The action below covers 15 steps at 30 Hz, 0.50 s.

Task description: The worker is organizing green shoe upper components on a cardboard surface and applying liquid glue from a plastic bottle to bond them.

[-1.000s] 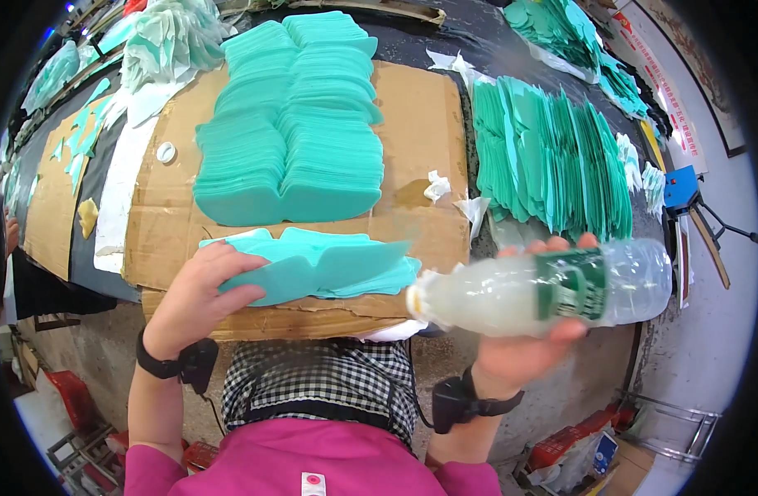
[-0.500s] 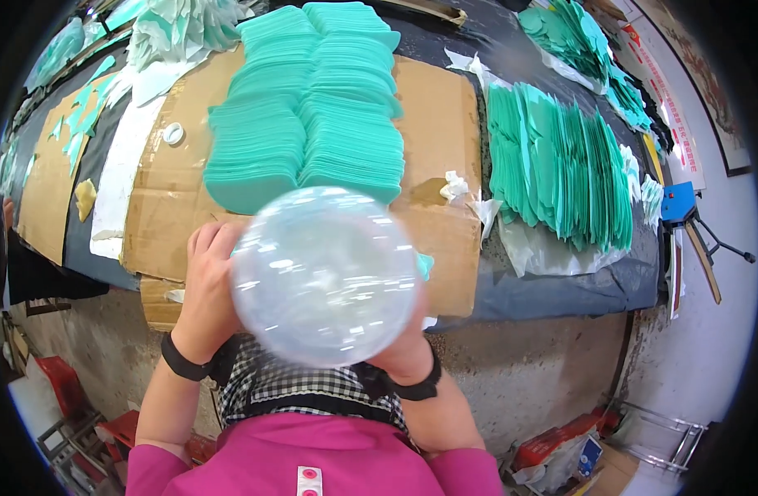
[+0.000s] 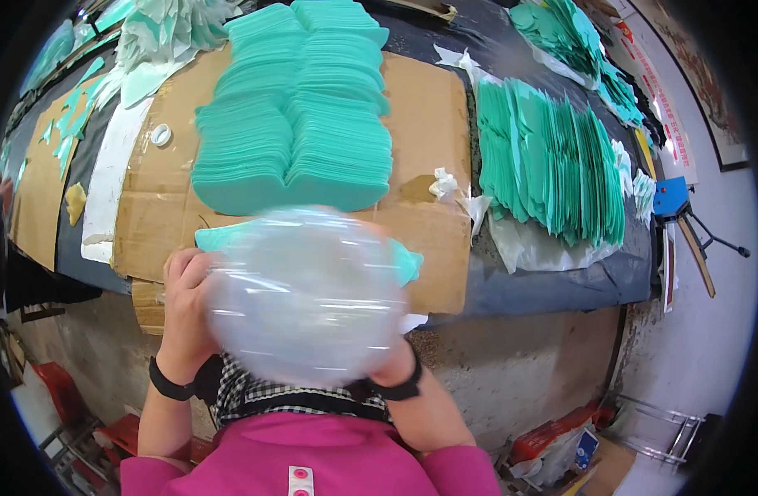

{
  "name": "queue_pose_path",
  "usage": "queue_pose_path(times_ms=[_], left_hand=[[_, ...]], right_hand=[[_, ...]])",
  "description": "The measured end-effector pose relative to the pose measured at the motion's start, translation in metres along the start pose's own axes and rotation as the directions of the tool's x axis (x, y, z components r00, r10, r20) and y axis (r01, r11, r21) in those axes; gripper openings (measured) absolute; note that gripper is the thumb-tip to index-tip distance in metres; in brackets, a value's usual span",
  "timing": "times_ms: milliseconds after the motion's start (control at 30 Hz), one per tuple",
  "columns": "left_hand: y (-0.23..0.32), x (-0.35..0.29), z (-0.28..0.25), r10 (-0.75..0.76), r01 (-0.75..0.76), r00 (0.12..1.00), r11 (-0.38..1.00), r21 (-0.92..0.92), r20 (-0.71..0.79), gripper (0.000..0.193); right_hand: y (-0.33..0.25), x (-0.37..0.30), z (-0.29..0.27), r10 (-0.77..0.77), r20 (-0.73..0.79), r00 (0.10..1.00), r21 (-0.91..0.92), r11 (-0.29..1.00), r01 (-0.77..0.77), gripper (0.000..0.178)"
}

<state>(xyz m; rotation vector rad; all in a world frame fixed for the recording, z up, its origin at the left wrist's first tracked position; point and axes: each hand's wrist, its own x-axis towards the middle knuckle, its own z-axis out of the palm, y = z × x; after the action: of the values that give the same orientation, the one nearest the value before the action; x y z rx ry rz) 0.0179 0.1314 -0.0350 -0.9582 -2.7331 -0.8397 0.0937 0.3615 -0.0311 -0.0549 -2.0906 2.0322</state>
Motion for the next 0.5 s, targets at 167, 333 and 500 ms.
queue_pose_path(times_ms=[167, 333, 500], left_hand=[[0.0, 0.005, 0.0, -0.012, 0.009, 0.998, 0.998, -0.054, -0.06, 0.02], [-0.011, -0.001, -0.01, -0.033, 0.029, 0.999, 0.996, -0.08, -0.043, 0.03], [-0.019, -0.022, -0.015, -0.17, 0.152, 0.967, 0.983, -0.106, -0.19, 0.04]], right_hand=[[0.001, -0.021, -0.059, -0.292, -0.393, 0.872, -0.227, 0.95, 0.216, 0.083], [-0.005, 0.002, -0.019, -0.316, -0.287, 0.904, -0.169, 0.946, 0.277, 0.073], [0.013, 0.028, 0.052, 0.242, 0.014, 0.97, 0.105, 0.965, -0.242, 0.071]])
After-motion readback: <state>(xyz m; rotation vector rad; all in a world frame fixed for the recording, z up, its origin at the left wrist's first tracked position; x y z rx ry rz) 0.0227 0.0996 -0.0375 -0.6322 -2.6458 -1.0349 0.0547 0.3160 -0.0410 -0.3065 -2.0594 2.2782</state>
